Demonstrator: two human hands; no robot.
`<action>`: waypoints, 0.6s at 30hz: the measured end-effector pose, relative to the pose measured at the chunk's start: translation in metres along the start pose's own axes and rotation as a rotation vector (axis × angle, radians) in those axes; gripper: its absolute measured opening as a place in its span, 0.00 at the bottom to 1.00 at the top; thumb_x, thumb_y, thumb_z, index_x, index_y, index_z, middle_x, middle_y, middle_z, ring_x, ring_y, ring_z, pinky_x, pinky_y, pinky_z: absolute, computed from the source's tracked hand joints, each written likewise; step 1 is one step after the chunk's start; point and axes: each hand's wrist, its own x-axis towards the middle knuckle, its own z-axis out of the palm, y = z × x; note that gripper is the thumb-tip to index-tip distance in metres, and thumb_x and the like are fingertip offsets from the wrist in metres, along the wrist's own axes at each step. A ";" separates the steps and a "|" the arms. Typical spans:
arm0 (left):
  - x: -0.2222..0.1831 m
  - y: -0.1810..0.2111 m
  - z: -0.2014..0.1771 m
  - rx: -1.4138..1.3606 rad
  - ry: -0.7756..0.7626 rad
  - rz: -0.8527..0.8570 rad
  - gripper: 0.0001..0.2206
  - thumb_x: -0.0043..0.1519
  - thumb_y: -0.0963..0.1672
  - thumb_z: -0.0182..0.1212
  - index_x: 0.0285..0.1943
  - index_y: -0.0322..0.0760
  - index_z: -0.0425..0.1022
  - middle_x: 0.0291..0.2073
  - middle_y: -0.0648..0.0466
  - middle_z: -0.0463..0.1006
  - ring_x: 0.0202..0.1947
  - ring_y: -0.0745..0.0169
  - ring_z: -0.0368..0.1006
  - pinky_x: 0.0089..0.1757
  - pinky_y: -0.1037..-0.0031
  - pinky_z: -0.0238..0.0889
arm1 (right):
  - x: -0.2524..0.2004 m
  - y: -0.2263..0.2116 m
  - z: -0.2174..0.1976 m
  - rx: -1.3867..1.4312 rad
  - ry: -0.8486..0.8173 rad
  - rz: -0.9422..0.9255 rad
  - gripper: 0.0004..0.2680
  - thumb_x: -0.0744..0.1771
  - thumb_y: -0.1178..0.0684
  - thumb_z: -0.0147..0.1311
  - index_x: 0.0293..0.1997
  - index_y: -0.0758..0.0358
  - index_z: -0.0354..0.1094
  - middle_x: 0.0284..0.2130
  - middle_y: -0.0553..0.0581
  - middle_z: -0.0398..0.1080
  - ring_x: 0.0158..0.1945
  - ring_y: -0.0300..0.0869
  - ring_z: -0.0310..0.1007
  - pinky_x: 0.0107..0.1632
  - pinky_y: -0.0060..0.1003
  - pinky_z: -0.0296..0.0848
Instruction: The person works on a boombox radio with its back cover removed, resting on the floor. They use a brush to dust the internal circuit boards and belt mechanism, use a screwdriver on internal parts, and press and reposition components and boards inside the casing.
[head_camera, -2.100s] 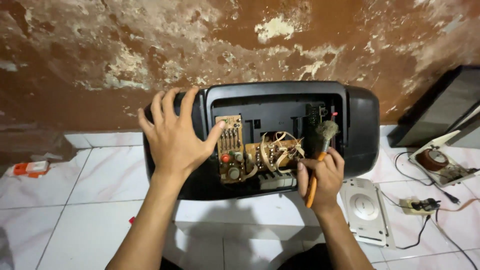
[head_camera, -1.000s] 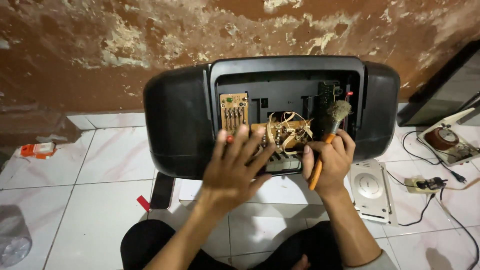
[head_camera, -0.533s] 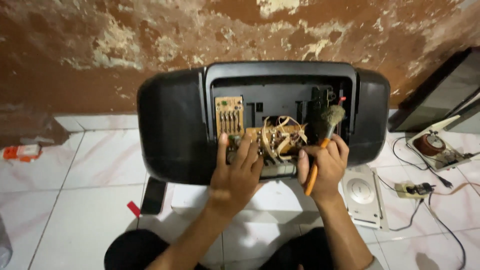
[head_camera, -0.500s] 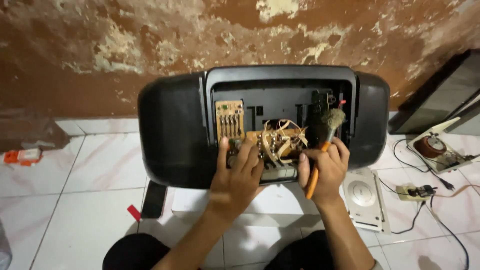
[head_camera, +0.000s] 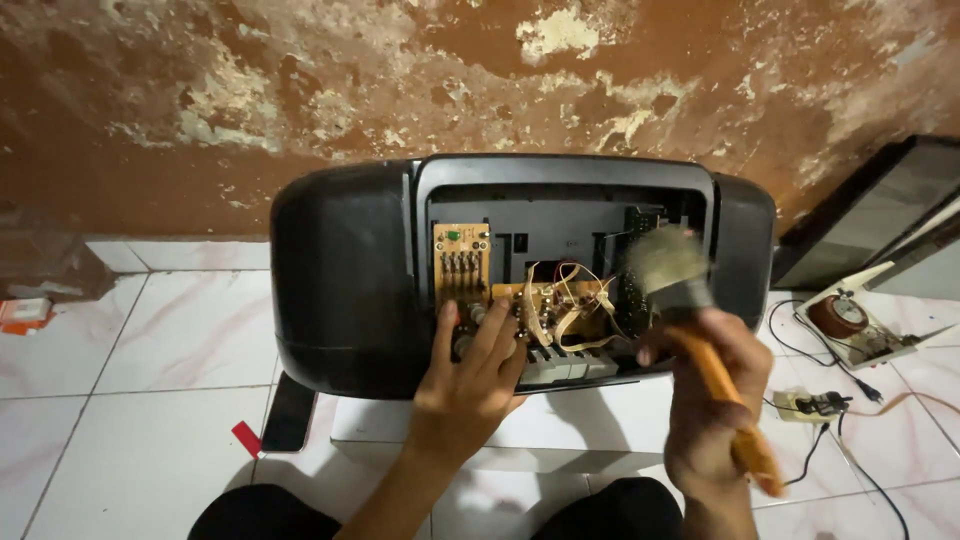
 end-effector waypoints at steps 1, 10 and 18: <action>-0.001 0.000 -0.001 -0.002 0.003 0.004 0.33 0.37 0.59 0.77 0.47 0.42 0.78 0.62 0.54 0.75 0.73 0.59 0.56 0.68 0.44 0.45 | 0.003 -0.013 0.004 -0.003 0.004 -0.002 0.24 0.73 0.22 0.39 0.69 0.48 0.53 0.58 0.55 0.61 0.52 0.43 0.67 0.52 0.41 0.71; -0.005 0.001 0.000 -0.038 0.007 0.008 0.31 0.40 0.57 0.78 0.46 0.39 0.77 0.64 0.51 0.74 0.75 0.60 0.52 0.69 0.45 0.42 | 0.034 -0.033 0.030 -0.569 -0.035 0.147 0.05 0.65 0.60 0.54 0.41 0.68 0.75 0.47 0.62 0.75 0.42 0.43 0.77 0.44 0.32 0.79; -0.002 -0.001 -0.001 -0.074 0.081 0.020 0.27 0.42 0.55 0.75 0.44 0.36 0.79 0.62 0.46 0.77 0.74 0.54 0.55 0.67 0.44 0.47 | 0.047 -0.037 0.037 -0.791 0.071 -0.007 0.08 0.62 0.68 0.56 0.42 0.69 0.76 0.43 0.64 0.76 0.30 0.39 0.74 0.31 0.27 0.72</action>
